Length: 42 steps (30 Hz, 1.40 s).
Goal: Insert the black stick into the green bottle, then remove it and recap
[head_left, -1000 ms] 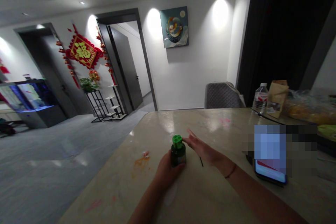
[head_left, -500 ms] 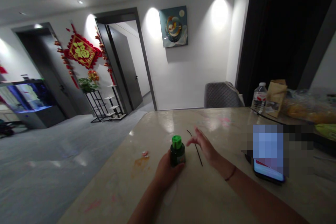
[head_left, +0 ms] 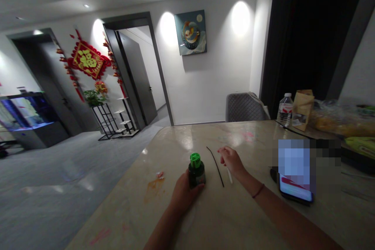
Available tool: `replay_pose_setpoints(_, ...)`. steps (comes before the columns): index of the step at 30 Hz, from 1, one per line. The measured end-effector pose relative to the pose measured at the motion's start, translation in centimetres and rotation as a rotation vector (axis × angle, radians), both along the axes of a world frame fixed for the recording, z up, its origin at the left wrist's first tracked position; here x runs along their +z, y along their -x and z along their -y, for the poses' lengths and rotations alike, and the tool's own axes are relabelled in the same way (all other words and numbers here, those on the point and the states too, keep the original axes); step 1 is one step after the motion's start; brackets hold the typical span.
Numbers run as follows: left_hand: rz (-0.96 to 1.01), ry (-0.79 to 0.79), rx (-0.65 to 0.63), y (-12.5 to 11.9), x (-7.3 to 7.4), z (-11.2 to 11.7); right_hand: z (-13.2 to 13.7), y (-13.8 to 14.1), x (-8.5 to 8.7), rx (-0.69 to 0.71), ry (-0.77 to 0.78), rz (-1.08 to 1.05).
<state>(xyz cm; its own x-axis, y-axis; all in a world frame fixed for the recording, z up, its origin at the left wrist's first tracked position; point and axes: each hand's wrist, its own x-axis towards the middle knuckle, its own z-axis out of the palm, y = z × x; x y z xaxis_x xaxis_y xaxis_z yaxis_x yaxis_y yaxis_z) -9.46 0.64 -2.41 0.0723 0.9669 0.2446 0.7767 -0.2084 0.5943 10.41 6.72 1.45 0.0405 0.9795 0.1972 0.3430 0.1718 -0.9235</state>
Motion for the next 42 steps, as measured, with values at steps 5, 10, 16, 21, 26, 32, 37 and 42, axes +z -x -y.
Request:
replay_pose_setpoints(5,-0.239,-0.044,0.096,-0.4,0.4,-0.2,-0.3,-3.1,-0.8,-0.083,0.037,0.741)
replay_pose_setpoints(10,-0.384,0.03,0.183,-1.7,1.2,-1.3,-0.1,-3.6,-1.9,0.117,0.136,0.87)
replay_pose_setpoints(16,-0.411,0.048,0.222,-4.2,1.1,-3.1,-0.3,-2.3,-3.4,0.135,0.011,0.675)
replay_pose_setpoints(21,-0.268,-0.05,0.246,-4.4,0.9,-2.5,-0.8,-3.5,-2.0,0.011,-0.147,0.537)
replay_pose_setpoints(26,0.15,0.029,0.253,-2.3,3.2,-1.2,0.4,-4.9,1.2,0.187,-0.268,0.556)
replay_pose_setpoints(32,0.902,0.517,-0.206,-1.4,6.2,0.5,3.1,-3.8,1.5,0.813,0.182,0.038)
replay_pose_setpoints(37,1.191,0.805,-0.427,-2.1,5.3,1.2,3.6,-3.0,-0.4,1.126,0.609,-0.57)
replay_pose_setpoints(42,1.292,0.934,-0.458,-2.1,3.2,0.9,3.1,-3.6,-0.7,1.045,0.687,-0.722)
